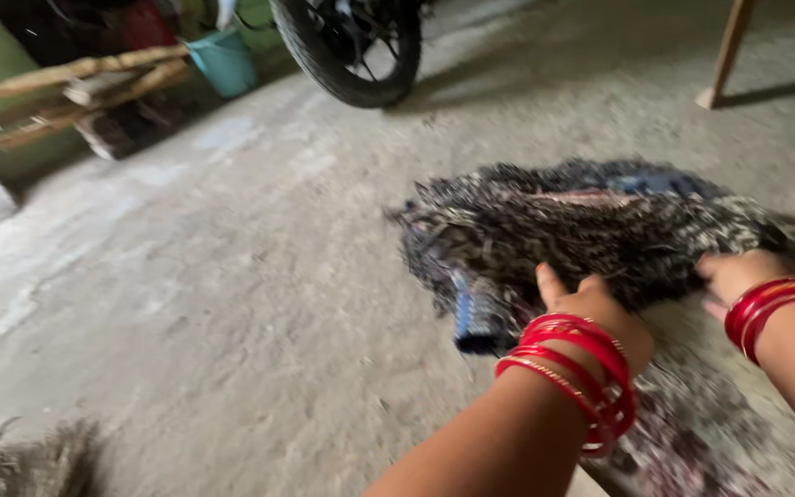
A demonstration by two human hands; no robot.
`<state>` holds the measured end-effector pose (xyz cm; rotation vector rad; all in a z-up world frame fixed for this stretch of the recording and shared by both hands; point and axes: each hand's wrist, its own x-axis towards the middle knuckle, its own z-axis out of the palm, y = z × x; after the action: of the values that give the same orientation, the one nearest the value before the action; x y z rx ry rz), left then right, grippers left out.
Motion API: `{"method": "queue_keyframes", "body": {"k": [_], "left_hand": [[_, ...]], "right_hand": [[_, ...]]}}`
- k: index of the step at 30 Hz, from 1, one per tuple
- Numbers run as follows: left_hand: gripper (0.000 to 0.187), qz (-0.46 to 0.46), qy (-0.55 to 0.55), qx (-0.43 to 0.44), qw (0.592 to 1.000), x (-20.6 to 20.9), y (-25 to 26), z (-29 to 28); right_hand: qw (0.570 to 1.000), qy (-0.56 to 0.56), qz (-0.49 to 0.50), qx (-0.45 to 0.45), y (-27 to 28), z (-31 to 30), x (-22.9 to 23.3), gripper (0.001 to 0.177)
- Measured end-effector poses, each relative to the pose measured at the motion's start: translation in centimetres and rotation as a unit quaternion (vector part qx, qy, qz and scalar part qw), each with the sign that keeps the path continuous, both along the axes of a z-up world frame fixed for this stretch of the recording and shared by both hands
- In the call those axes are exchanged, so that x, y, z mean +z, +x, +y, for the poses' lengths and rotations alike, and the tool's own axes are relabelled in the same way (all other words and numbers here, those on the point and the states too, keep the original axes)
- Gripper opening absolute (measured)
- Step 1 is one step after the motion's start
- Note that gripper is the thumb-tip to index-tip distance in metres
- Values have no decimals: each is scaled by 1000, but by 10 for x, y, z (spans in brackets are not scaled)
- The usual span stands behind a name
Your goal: The person scrubs a red circular rug with a stone, then flips it to scrub the other side. They then use a straw broom to sweep the rug and the surrounding floor area. Finally, they flip the rug back and continue scrubbing it with the stone.
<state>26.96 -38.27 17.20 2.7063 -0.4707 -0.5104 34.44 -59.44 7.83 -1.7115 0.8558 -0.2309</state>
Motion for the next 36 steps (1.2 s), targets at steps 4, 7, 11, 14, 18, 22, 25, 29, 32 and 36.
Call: {"method": "queue_keyframes", "body": {"k": [4,7,11,14,18,22,25,29,32,36], "left_hand": [[60,-108,133,-205,964,-50,-6,-17],[51,-92,85,-195,973,-66,-20,-27],[56,48,-77,-71,993,-54,-54,-24],[64,93,-148,43,984,-42,-88,-13],[65,123,-191,65,972,-26,-117,9],[63,90,-184,51,977,0,-134,22],[68,64,-194,51,978,28,-142,29],[76,44,-187,55,980,61,-163,40],[93,34,-172,55,983,76,-177,49],[114,23,-167,59,984,84,-192,58]], "right_hand": [[844,-413,301,164,-47,7,-18,83],[806,-437,341,210,-72,5,-39,102],[833,-418,316,174,-94,10,-55,78],[863,-408,250,162,-126,11,-39,45],[829,-470,231,195,-150,33,15,48],[783,-529,244,220,-169,75,92,58],[766,-542,256,233,-172,93,143,57],[769,-540,241,242,-175,94,180,59],[740,-602,148,261,-171,92,191,54],[698,-634,157,293,-177,112,222,48]]}}
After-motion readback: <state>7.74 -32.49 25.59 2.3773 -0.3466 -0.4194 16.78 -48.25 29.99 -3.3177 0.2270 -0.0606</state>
